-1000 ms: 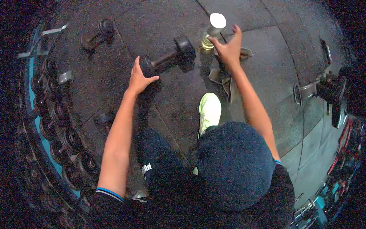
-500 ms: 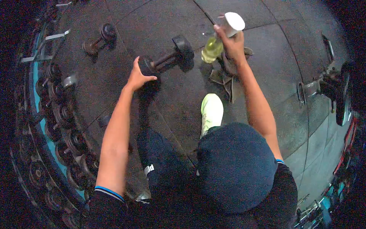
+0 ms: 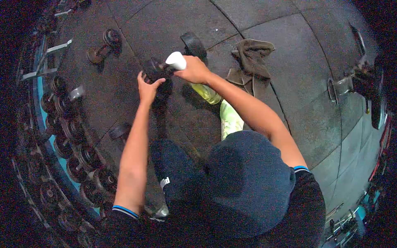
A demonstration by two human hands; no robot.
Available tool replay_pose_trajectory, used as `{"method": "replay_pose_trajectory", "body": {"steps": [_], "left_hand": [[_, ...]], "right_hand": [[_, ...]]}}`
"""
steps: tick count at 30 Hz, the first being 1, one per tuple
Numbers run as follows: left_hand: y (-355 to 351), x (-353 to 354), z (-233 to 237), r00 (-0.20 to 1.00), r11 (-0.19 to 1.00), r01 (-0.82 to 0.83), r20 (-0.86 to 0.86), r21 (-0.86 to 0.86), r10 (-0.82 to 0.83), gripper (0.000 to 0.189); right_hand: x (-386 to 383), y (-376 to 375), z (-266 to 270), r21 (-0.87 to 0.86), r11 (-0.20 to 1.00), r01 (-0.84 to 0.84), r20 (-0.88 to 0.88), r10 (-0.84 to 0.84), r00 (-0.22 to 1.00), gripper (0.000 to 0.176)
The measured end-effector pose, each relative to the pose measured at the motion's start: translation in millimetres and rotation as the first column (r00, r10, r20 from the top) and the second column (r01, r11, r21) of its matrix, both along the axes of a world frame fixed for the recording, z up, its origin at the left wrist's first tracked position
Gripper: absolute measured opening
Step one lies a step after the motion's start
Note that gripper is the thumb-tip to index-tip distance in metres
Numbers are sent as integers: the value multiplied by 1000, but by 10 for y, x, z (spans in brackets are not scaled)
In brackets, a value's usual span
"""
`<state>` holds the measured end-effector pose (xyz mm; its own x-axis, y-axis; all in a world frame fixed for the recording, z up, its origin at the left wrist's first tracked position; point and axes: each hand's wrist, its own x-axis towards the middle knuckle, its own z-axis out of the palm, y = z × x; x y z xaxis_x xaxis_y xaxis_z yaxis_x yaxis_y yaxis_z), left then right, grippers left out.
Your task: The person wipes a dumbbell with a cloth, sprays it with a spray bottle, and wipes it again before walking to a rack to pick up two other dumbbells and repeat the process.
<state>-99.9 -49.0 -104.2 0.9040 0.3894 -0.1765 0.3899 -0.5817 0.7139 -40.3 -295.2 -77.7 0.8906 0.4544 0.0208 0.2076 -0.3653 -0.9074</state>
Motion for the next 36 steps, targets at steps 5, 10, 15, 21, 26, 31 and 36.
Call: {"method": "replay_pose_trajectory", "body": {"steps": [5, 10, 15, 21, 26, 31, 36], "left_hand": [[-176, -200, -231, 989, 990, -141, 39, 14, 141, 102], [-12, -304, -347, 990, 996, -30, 132, -80, 41, 89], [-41, -1093, -401, 969, 967, -48, -248, -251, -16, 61], [-314, -1721, 100, 869, 945, 191, -402, -265, -289, 48], [-456, -1580, 346, 859, 929, 346, -355, -130, -369, 44], [-636, -1299, 457, 850, 891, 450, -279, -54, -447, 43], [-712, -1141, 437, 795, 744, 603, -146, 289, -588, 52]], "right_hand": [[37, 161, -90, -43, 998, -43, -24, 42, 999, 44], [71, 172, -200, -128, 992, -9, 1, 9, 1000, 45], [47, 130, -94, -50, 997, 51, -51, -54, 997, 45], [87, 185, -110, 36, 995, 94, -43, -92, 995, 45], [91, 168, -80, -34, 998, 61, -11, -61, 998, 45], [84, 67, -91, 57, 991, 123, -74, -119, 990, 45], [24, -150, 19, 133, 956, 260, 15, -264, 964, 47]]}}
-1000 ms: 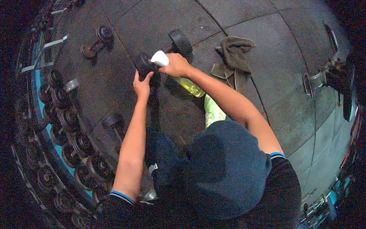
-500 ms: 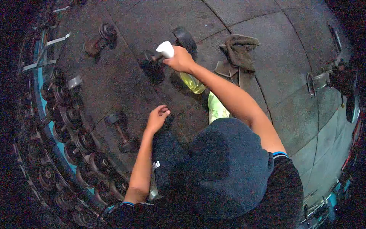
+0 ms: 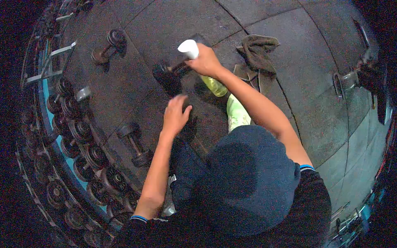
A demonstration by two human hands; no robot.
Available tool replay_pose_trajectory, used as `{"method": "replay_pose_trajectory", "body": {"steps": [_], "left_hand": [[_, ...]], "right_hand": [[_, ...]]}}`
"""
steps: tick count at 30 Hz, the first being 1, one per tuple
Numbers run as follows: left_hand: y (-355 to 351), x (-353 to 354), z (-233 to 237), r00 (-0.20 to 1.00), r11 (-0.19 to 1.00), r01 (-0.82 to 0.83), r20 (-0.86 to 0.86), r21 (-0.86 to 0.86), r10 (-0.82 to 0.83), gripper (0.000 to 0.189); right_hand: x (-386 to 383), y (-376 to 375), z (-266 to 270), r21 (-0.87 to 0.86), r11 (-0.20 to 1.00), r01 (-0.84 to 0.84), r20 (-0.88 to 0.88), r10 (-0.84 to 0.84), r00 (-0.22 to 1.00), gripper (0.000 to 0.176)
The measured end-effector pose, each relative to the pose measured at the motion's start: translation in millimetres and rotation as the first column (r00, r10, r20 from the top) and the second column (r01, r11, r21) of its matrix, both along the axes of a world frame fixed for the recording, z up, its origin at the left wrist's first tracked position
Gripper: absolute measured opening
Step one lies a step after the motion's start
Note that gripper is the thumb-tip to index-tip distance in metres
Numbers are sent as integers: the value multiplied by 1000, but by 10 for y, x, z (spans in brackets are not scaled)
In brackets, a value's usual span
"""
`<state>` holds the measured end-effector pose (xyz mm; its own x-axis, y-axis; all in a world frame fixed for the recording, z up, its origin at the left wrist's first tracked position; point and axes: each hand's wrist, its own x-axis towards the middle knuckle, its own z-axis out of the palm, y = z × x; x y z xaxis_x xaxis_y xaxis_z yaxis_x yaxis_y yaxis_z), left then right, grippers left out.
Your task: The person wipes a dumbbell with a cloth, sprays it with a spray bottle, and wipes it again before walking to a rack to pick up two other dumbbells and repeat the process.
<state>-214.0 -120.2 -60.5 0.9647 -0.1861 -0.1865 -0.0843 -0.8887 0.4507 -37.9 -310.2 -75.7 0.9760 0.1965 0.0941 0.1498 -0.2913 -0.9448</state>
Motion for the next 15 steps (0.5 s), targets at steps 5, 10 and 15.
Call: {"method": "replay_pose_trajectory", "body": {"steps": [5, 10, 15], "left_hand": [[63, 360, 42, 984, 942, -42, 176, 334, -19, 73], [197, 558, -97, 987, 887, -50, 156, 459, -25, 92], [371, 941, -83, 982, 895, -75, 187, 440, -10, 102]], "right_hand": [[-1, -501, 360, -25, 995, 99, 115, -96, 989, 44], [16, -754, 539, -202, 957, 210, 77, -198, 977, 48], [-3, -672, 374, -197, 951, 240, 23, -240, 971, 46]]}}
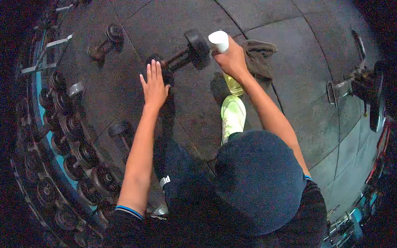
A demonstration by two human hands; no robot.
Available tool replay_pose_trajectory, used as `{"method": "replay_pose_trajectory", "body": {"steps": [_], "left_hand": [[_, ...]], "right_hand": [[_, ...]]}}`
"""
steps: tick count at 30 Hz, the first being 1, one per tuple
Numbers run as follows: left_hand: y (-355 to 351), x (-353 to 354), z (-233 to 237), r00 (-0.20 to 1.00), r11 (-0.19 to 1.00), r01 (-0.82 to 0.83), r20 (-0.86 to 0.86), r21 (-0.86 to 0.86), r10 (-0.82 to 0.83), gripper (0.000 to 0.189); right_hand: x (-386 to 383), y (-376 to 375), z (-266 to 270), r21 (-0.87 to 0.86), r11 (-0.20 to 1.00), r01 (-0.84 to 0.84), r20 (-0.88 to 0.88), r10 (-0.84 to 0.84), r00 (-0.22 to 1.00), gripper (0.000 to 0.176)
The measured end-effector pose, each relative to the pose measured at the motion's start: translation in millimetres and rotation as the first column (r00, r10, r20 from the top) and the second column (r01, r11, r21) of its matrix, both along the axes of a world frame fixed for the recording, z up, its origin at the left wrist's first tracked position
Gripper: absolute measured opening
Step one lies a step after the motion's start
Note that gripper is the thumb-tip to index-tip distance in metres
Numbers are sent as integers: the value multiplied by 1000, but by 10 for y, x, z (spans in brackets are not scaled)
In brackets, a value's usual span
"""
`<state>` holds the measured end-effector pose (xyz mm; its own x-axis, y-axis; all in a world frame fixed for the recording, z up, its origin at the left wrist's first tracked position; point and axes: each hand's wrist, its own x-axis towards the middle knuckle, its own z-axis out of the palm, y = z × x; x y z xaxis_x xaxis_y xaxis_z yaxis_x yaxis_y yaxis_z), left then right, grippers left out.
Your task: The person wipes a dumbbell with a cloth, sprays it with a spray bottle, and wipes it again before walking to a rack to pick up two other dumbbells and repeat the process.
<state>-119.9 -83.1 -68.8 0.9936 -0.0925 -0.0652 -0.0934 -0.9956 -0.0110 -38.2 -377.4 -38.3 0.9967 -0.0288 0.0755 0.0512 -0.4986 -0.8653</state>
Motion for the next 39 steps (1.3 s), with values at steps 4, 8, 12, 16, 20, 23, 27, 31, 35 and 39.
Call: {"method": "replay_pose_trajectory", "body": {"steps": [4, 8, 12, 16, 20, 23, 27, 31, 35, 39], "left_hand": [[174, 451, 40, 998, 999, -47, -32, -24, 46, 103], [330, 747, 11, 991, 991, -99, -99, -86, 90, 104], [406, 772, 13, 989, 987, -100, -119, -128, 85, 104], [320, 611, -28, 995, 982, -98, -43, -160, 92, 101], [203, 422, -127, 994, 986, -83, 52, -142, 92, 100], [110, 268, -164, 992, 987, -88, 76, -137, 99, 102], [-17, -21, -174, 996, 990, -71, 50, -118, 78, 107], [-166, -379, -253, 998, 994, -57, 13, -92, 58, 106], [-290, -694, -316, 998, 995, -45, -46, -91, 41, 108], [-348, -824, -292, 997, 995, -44, -64, -92, 38, 106]], "right_hand": [[32, 188, 13, -21, 1000, 16, -48, -17, 999, 41], [100, 325, -169, -51, 999, 5, -45, -7, 999, 37], [155, 395, -251, -84, 995, 46, -7, -47, 999, 35], [249, 381, -280, -8, 997, 70, 24, -70, 997, 35], [362, 329, -327, -34, 999, 32, -40, -33, 999, 36], [351, 295, -196, -116, 993, -4, -90, -6, 996, 36], [345, 173, -300, -96, 995, -8, -42, 4, 999, 37], [371, -14, -297, 5, 1000, -1, -152, 2, 988, 40], [432, -114, -305, -36, 999, -29, 7, 29, 1000, 42], [580, -263, -131, 84, 996, -39, 21, 38, 999, 45]]}}
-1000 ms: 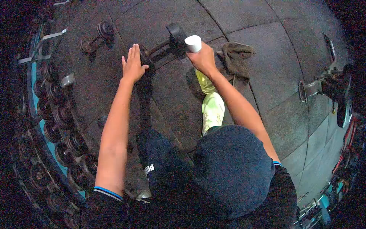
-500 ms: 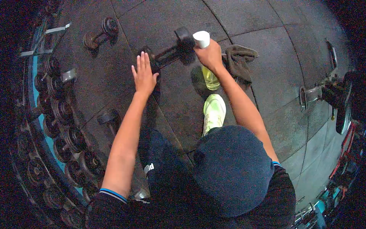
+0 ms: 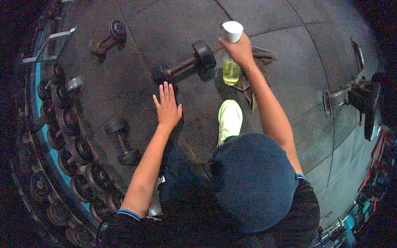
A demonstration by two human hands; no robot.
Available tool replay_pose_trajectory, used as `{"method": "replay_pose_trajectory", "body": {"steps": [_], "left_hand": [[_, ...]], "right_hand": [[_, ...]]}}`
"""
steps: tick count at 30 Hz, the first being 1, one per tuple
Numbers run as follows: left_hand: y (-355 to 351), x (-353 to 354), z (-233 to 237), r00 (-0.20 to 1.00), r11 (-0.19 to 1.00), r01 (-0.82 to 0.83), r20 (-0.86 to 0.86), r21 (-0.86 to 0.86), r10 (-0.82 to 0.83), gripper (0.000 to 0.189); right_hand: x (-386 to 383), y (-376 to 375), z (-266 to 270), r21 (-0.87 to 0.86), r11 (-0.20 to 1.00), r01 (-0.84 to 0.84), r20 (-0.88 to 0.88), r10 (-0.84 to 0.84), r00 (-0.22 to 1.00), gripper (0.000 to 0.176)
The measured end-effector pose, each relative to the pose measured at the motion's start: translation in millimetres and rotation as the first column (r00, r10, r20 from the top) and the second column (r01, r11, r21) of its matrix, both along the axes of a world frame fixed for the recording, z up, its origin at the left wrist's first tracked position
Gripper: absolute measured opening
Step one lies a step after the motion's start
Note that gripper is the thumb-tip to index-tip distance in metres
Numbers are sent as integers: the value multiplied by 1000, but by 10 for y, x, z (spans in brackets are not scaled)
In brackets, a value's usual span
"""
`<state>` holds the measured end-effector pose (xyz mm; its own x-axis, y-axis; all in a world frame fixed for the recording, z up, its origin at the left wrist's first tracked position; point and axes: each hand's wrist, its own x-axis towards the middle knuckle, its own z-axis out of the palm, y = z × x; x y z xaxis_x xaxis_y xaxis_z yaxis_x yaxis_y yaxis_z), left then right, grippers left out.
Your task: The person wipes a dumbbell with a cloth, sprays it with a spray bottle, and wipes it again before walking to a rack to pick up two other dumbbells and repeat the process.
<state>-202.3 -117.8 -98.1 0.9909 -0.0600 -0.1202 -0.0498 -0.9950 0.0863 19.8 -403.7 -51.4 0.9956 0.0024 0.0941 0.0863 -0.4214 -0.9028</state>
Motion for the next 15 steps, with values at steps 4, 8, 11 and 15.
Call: {"method": "replay_pose_trajectory", "body": {"steps": [4, 8, 11, 15], "left_hand": [[-8, 39, 121, 1000, 1000, 5, -11, 20, -5, 103], [67, 155, 193, 1000, 999, 21, 12, 36, -21, 103], [106, 270, 242, 1000, 1000, 15, 0, 18, -15, 104], [95, 312, 258, 999, 1000, 7, -34, 26, -7, 105]], "right_hand": [[380, -94, 156, -25, 996, 88, 100, -86, 991, 60], [737, -52, 166, -128, 982, 139, 335, -89, 938, 60], [881, 27, 159, -94, 977, 191, 364, -145, 920, 57], [1037, -24, -44, 9, 984, 179, 334, -171, 927, 57]]}}
